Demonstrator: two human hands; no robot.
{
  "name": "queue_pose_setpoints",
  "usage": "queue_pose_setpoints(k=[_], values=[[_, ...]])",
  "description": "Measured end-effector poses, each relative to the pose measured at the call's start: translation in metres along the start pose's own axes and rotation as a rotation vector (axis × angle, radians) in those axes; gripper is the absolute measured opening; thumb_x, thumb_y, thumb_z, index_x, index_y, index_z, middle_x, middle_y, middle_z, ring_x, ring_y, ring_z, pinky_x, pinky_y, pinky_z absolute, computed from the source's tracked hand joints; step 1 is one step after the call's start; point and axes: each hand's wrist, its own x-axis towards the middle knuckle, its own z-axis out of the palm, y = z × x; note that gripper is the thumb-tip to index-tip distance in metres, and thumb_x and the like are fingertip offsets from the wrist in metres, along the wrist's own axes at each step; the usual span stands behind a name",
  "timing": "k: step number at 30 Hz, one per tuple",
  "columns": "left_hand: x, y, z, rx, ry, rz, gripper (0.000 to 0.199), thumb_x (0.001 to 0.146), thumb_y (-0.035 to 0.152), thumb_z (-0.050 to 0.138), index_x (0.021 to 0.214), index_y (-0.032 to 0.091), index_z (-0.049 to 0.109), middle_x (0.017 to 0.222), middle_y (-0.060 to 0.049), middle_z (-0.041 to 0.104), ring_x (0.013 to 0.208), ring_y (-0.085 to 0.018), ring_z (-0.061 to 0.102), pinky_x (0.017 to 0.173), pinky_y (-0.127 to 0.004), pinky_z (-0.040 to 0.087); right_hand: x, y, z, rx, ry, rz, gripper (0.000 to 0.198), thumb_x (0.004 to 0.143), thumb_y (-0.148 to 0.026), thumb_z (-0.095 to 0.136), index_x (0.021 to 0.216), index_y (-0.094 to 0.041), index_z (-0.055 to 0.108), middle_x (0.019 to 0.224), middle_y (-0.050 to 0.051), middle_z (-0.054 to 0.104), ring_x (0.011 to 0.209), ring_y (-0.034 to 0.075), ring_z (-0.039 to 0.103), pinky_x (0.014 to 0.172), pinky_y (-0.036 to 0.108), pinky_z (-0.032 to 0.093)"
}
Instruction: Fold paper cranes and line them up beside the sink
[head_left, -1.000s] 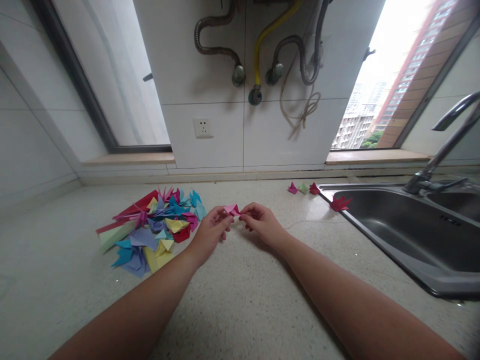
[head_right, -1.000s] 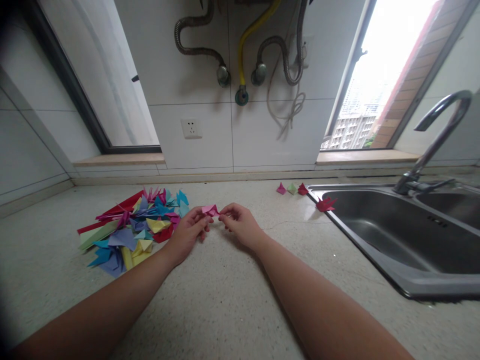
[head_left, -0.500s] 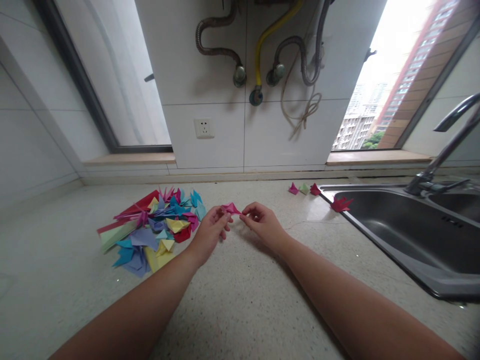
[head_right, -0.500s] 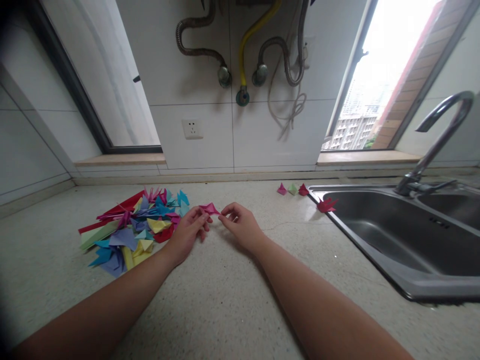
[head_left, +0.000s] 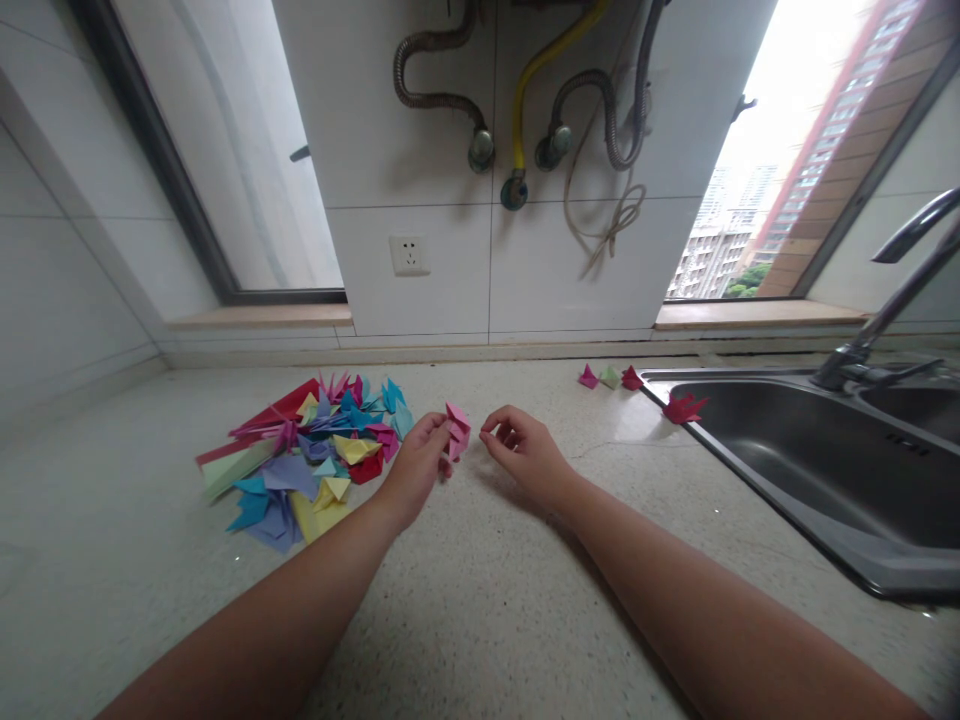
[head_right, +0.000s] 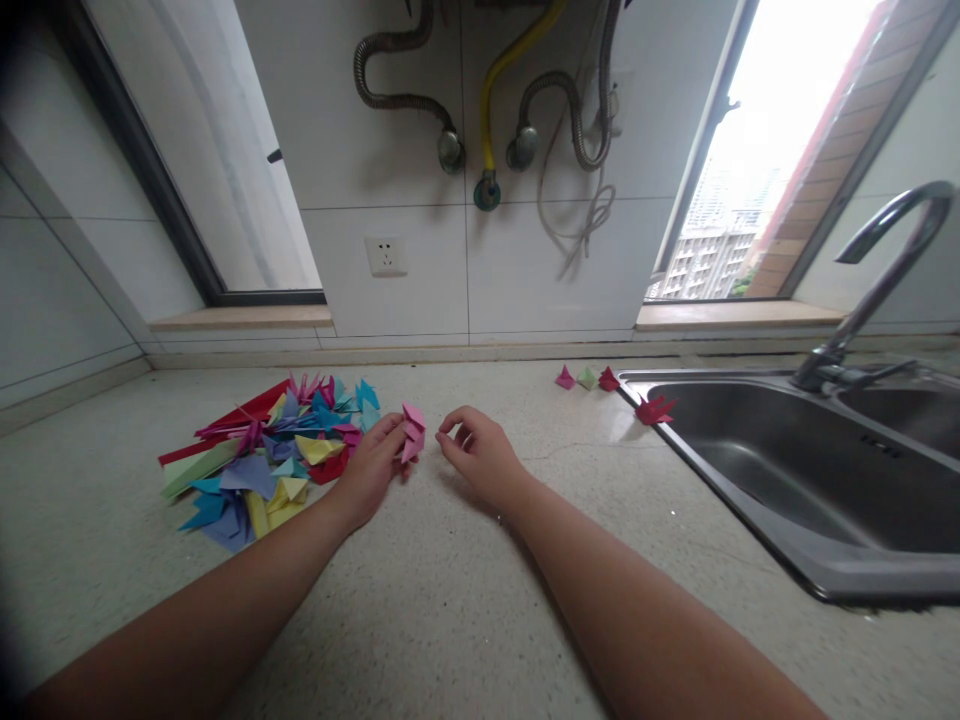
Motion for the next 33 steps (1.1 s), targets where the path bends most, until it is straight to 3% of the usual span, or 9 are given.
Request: queue_pose_setpoints(k=[7,13,17,26,33], values=[[0.003,-0.006,-0.001,0.051,0.042,-0.028,0.029,0.088,0.047,0.056,0.087,0.018,0.052,0.069,0.002,0.050,0.049,-0.008,0.045,0.039,-0.019,0.033,-0.005,-0.013,-0.003,-0.124,-0.116,-0.096,0.009,0.086,-0.023,0.056,0.094,-0.019,0.058,0.075,-0.001,0.059,0.062,0.009,0.052,0.060,0.022,0.041],[0.007,-0.009,-0.003,0.028,0.104,-0.053,0.022,0.084,0.039,0.056,0.081,0.019,0.048,0.065,0.003,0.048,0.048,-0.009,0.044,0.038,-0.019,0.033,-0.010,-0.026,-0.004,-0.429,-0.350,-0.418,0.029,0.087,-0.023,0.055,0.116,-0.023,0.057,0.101,0.004,0.063,0.086,0.015,0.058,0.075,0.027,0.041],[0.009,-0.011,-0.004,0.053,0.168,-0.027,0.017,0.081,0.033,0.054,0.077,0.019,0.046,0.063,0.004,0.046,0.049,-0.010,0.044,0.038,-0.019,0.033,-0.010,-0.029,-0.002,-0.607,-0.424,-0.515,0.035,0.087,-0.025,0.054,0.122,-0.027,0.055,0.109,0.004,0.062,0.093,0.018,0.056,0.074,0.029,0.038],[0.007,-0.007,-0.001,0.075,0.161,-0.073,0.015,0.078,0.032,0.053,0.076,0.020,0.045,0.063,0.004,0.045,0.049,-0.011,0.046,0.036,-0.019,0.034,-0.010,-0.037,-0.001,-0.802,-0.397,-0.490,0.026,0.089,-0.028,0.050,0.114,-0.020,0.054,0.110,0.007,0.060,0.093,0.020,0.052,0.069,0.031,0.037],[0.008,-0.011,-0.002,0.100,0.172,-0.075,0.015,0.078,0.032,0.054,0.081,0.019,0.048,0.065,0.003,0.047,0.049,-0.011,0.049,0.036,-0.020,0.036,-0.009,-0.041,-0.004,-0.874,-0.353,-0.476,0.030,0.091,-0.029,0.047,0.121,-0.021,0.051,0.114,0.009,0.056,0.095,0.021,0.049,0.068,0.031,0.037]])
